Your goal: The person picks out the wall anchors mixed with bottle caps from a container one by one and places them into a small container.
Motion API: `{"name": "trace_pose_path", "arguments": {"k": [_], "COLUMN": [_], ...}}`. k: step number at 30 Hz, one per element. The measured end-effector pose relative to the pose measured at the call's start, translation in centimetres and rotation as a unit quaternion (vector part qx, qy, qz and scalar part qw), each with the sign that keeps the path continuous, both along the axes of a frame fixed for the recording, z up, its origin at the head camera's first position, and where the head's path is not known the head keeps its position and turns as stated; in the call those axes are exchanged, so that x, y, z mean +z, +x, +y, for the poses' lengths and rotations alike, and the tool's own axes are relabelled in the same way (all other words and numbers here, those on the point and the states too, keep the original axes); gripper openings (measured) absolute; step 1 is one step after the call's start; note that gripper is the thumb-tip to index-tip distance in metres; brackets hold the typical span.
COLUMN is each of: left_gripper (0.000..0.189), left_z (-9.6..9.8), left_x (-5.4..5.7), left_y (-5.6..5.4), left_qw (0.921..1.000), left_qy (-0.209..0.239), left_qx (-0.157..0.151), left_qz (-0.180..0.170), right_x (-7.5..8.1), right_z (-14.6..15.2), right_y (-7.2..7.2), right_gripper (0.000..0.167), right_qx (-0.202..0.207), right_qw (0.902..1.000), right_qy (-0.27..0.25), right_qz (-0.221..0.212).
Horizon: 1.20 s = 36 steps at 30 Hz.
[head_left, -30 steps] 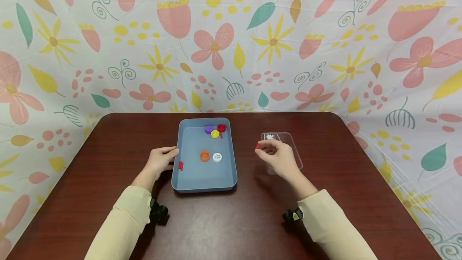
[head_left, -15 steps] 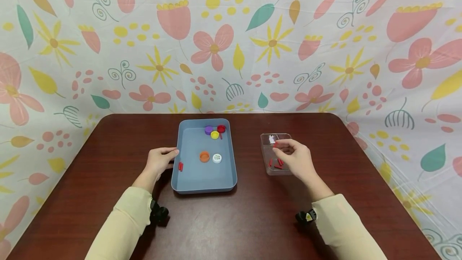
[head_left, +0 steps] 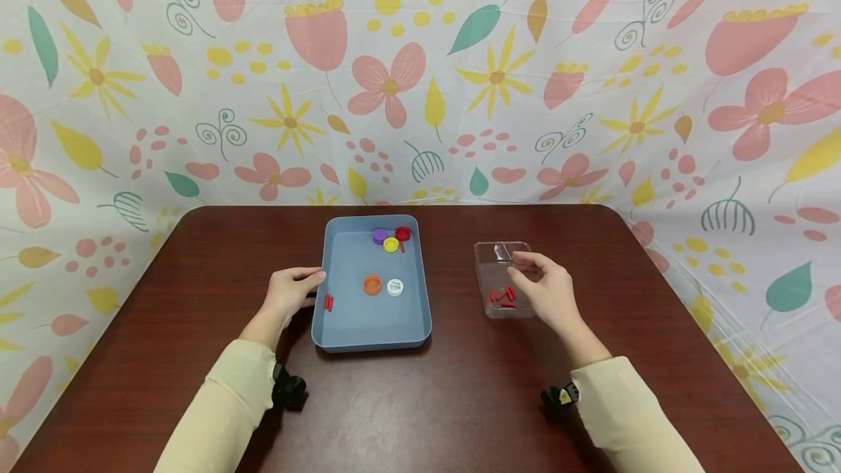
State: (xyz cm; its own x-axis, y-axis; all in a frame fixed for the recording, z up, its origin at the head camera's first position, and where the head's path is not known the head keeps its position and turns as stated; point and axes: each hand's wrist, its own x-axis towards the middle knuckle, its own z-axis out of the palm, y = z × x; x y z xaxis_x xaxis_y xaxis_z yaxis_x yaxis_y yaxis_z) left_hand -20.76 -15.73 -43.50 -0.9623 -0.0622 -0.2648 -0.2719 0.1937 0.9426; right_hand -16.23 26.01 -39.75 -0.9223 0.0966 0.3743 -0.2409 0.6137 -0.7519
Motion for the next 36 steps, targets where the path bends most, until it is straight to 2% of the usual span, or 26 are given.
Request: {"name": "trace_pose_path", "arguments": {"k": [8,21,26,32,36], "left_gripper": [0.042,0.043,0.042,0.042,0.042], "left_z": [-0.3,-0.2,-0.2,-0.2,-0.3], "left_x": [-0.1,0.0,0.0,0.0,-0.1], "left_y": [-0.1,0.0,0.0,0.0,-0.1], "left_qw": [1.0000,1.0000,1.0000,1.0000,1.0000], "left_qy": [0.001,0.001,0.000,-0.001,0.003], "left_qx": [-0.002,-0.008,-0.006,-0.006,-0.006], "left_qz": [0.000,-0.003,-0.005,-0.007,-0.005], "right_x": [0.2,0.3,0.3,-0.2,-0.5], "right_z": [-1.0,-4.3,-5.7,-7.5,-8.8], "right_y": [-0.2,-0.5,-0.7,-1.2,-1.4], "right_gripper": [0.024,0.023,0.022,0.021,0.021], "right_qx": [0.006,0.054,0.074,0.099,0.112], "right_qw": [0.9996,0.9964,0.9950,0.9943,0.9928], "right_qy": [-0.026,-0.059,-0.059,-0.039,-0.040], "right_qz": [0.001,-0.028,-0.034,-0.008,-0.009]}}
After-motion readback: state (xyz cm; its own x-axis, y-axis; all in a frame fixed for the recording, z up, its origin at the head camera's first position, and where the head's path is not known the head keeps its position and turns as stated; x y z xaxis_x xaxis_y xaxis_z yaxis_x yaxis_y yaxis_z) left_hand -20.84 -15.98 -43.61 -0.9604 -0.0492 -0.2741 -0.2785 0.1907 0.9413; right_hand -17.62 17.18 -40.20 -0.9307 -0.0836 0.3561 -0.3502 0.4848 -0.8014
